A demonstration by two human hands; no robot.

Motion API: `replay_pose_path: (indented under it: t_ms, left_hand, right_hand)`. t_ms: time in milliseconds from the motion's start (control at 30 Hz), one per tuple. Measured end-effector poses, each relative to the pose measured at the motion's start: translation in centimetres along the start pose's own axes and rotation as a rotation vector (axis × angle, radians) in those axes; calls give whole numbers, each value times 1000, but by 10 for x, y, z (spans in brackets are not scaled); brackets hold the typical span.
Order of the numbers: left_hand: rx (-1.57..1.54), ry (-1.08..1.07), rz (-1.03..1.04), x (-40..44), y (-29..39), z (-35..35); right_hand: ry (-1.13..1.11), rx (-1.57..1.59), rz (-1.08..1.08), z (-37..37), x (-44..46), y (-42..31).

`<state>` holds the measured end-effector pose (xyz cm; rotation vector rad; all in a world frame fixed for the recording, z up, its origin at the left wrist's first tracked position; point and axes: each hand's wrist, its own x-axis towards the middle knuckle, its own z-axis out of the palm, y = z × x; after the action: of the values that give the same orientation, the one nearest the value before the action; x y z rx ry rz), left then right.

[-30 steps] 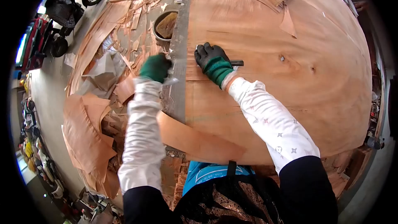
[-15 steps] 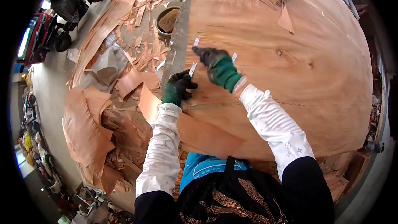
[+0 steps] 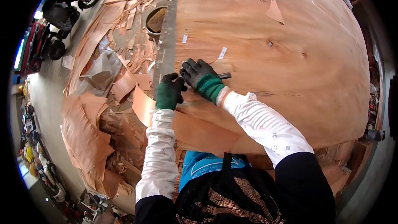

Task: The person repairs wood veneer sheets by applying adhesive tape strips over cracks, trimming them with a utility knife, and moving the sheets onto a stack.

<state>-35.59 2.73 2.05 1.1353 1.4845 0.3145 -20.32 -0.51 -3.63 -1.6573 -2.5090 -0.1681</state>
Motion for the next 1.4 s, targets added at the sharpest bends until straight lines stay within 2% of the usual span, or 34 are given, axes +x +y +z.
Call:
replay_pose_path:
  t_ms: [33,67,100,167,200,233,267,300,333,367,400,433,467,500,533,567,633,700,767,833,933,967,1000,1033,1067,1100,1133,1167,1233,1333,1400]
  left_hand:
    - [121,-43,28,3,-4,-7]
    - [301,-69,310,25,-39,-26]
    - [341,-32,294,34,-38,-41]
    - [871,107,527,64,-40,-87]
    - [485,44,147,46,-6,-92]
    - [509,-3,112,8,35,-87]
    - [99,-87,99,-11,44,-87]
    - [64,-140,188,-42,58,-75]
    - [-122,-279,308,-50,51,-67]
    - [-153,-278,326,-94,71,-42]
    - [-62,-346,403,-128,82,-27]
    - [-77,-411,414,-159,89,-15]
    - [-100,-490,493,-187,92,-5]
    - [-17,-470,699,-210,97,11]
    - [29,-445,837,-226,101,25]
    - [31,-432,887,-242,104,37]
    - [17,-394,949,-264,110,63]
    - [-19,-355,958,-275,110,84]
    - [-65,-320,956,-283,103,102]
    - [-98,-289,947,-289,98,117]
    - [-127,-224,935,-295,95,134]
    - [-138,-200,929,-298,95,138]
    - [-150,-182,920,-300,95,143]
    - [-163,-157,910,-301,95,148]
    - [-178,-135,900,-303,95,151]
    - [-196,-120,892,-304,95,154]
    - [-208,-94,886,-308,96,157]
    - [-228,-76,869,-307,97,159]
    - [-267,-11,861,-314,102,170]
    - [-371,-15,788,-300,94,174]
    - [-400,-243,652,-265,76,148]
  right_hand:
    - [31,13,7,6,0,-2]
    - [73,48,23,14,-2,-4]
    - [116,77,41,18,-3,-5]
    - [14,84,46,4,-1,-6]
    - [-5,26,16,8,-2,-6]
    - [-59,-12,32,15,1,-9]
    - [-60,-40,27,16,1,-10]
    - [-58,-68,21,15,0,-9]
    - [-92,-37,33,9,0,-8]
    - [-126,-2,45,-3,3,-6]
    - [-393,88,118,-20,14,-2]
    - [-192,87,146,-31,-5,-2]
    - [-165,218,242,-57,-21,-1]
    - [-137,348,330,-80,-36,4]
    - [-169,496,357,-81,-56,13]
    - [-200,643,378,-76,-77,24]
    - [125,865,378,-49,-142,51]
    - [-49,877,697,-62,-172,94]
    - [45,835,820,-67,-197,140]
    - [52,638,894,-71,-201,190]
    - [189,477,1010,-62,-177,257]
    - [157,461,1046,-57,-165,283]
    - [273,430,1038,-49,-156,303]
    - [215,557,1171,-69,-142,310]
    - [332,475,1149,-54,-131,328]
    - [317,475,1247,-60,-117,336]
    - [293,342,1247,-36,-107,360]
    - [330,342,1379,-41,-99,358]
    - [255,369,1461,-46,-88,358]
    - [117,363,1333,-22,-90,380]
    - [248,390,1265,-15,-99,389]
